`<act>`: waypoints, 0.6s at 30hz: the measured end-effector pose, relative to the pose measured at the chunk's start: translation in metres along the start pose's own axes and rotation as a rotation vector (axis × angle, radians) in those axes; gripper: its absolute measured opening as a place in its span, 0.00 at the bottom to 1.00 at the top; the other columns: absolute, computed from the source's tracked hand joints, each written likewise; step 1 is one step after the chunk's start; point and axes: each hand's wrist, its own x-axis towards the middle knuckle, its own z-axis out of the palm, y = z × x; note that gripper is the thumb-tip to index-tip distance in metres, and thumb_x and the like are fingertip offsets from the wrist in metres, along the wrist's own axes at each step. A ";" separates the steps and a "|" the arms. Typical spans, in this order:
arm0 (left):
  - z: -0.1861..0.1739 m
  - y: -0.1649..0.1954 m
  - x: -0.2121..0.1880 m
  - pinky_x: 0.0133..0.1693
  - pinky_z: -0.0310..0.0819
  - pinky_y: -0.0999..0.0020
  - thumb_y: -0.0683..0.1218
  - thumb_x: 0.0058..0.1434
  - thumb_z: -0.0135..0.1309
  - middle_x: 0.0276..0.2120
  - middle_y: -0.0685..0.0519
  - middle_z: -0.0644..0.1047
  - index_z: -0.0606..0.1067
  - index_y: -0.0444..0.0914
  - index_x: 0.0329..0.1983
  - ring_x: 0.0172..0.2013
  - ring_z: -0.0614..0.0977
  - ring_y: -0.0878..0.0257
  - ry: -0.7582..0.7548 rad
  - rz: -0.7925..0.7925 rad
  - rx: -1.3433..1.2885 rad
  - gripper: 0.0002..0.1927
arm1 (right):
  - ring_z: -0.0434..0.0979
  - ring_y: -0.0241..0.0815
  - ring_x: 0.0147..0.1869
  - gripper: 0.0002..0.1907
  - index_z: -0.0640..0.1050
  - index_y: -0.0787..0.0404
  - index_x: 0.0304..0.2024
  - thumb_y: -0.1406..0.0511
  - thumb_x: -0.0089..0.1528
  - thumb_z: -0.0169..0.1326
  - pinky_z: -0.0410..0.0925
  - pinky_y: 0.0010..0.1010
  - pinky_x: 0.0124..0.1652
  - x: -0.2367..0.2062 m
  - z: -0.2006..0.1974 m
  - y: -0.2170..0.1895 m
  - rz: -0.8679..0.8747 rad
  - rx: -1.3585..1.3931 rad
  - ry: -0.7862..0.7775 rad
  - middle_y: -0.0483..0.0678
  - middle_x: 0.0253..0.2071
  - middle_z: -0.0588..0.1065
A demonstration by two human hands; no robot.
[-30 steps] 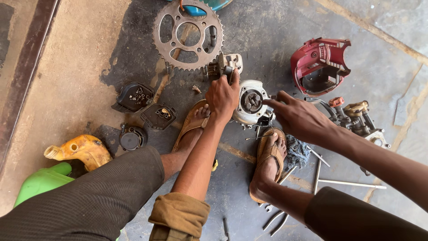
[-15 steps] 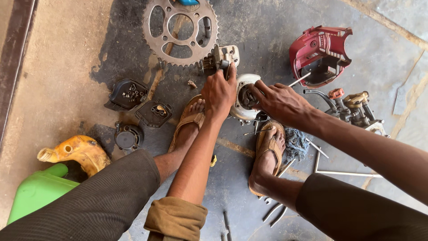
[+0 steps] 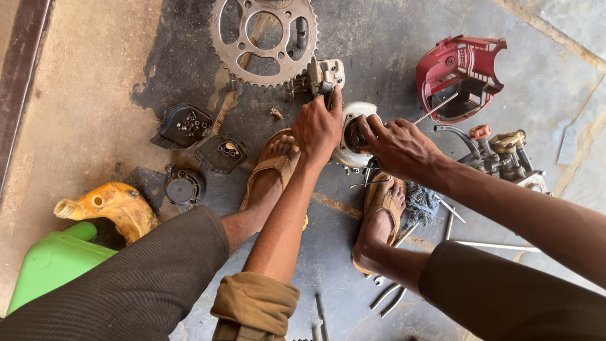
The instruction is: The person disassembles a motorcycle engine block on the floor, using a screwdriver and T-handle wrench to remove bolts and internal components. They place removed parts on a nearby sprocket and continue working on the engine casing.
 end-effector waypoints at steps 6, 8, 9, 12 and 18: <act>-0.003 0.004 -0.002 0.27 0.75 0.50 0.67 0.69 0.38 0.25 0.40 0.82 0.80 0.39 0.29 0.26 0.85 0.46 0.037 0.006 0.011 0.33 | 0.80 0.49 0.38 0.44 0.55 0.71 0.70 0.61 0.57 0.59 0.74 0.38 0.42 -0.002 -0.002 -0.005 0.052 0.035 -0.029 0.59 0.58 0.68; -0.004 0.004 -0.003 0.26 0.76 0.51 0.66 0.69 0.37 0.25 0.41 0.82 0.80 0.39 0.30 0.26 0.85 0.47 -0.003 -0.023 -0.008 0.32 | 0.80 0.48 0.37 0.41 0.55 0.72 0.71 0.62 0.61 0.56 0.75 0.38 0.41 -0.002 -0.006 -0.007 0.067 0.071 -0.018 0.59 0.57 0.69; -0.004 0.004 -0.004 0.26 0.76 0.52 0.66 0.69 0.37 0.25 0.41 0.82 0.80 0.39 0.31 0.26 0.86 0.47 -0.023 -0.037 -0.016 0.32 | 0.81 0.48 0.37 0.39 0.55 0.72 0.71 0.63 0.63 0.55 0.75 0.38 0.41 -0.001 -0.008 -0.008 0.076 0.091 -0.012 0.59 0.56 0.69; -0.003 0.002 -0.007 0.26 0.75 0.52 0.66 0.71 0.38 0.25 0.41 0.82 0.80 0.38 0.29 0.26 0.85 0.47 0.061 0.014 -0.009 0.33 | 0.80 0.47 0.35 0.41 0.55 0.74 0.71 0.62 0.63 0.55 0.76 0.37 0.38 -0.001 -0.016 -0.008 0.084 0.128 -0.080 0.60 0.57 0.68; -0.001 0.000 -0.006 0.22 0.76 0.57 0.64 0.71 0.37 0.22 0.46 0.82 0.80 0.39 0.31 0.20 0.84 0.54 -0.014 -0.024 -0.110 0.31 | 0.77 0.47 0.37 0.26 0.71 0.68 0.54 0.54 0.65 0.59 0.73 0.37 0.34 -0.006 -0.038 0.014 0.080 0.531 0.349 0.57 0.42 0.74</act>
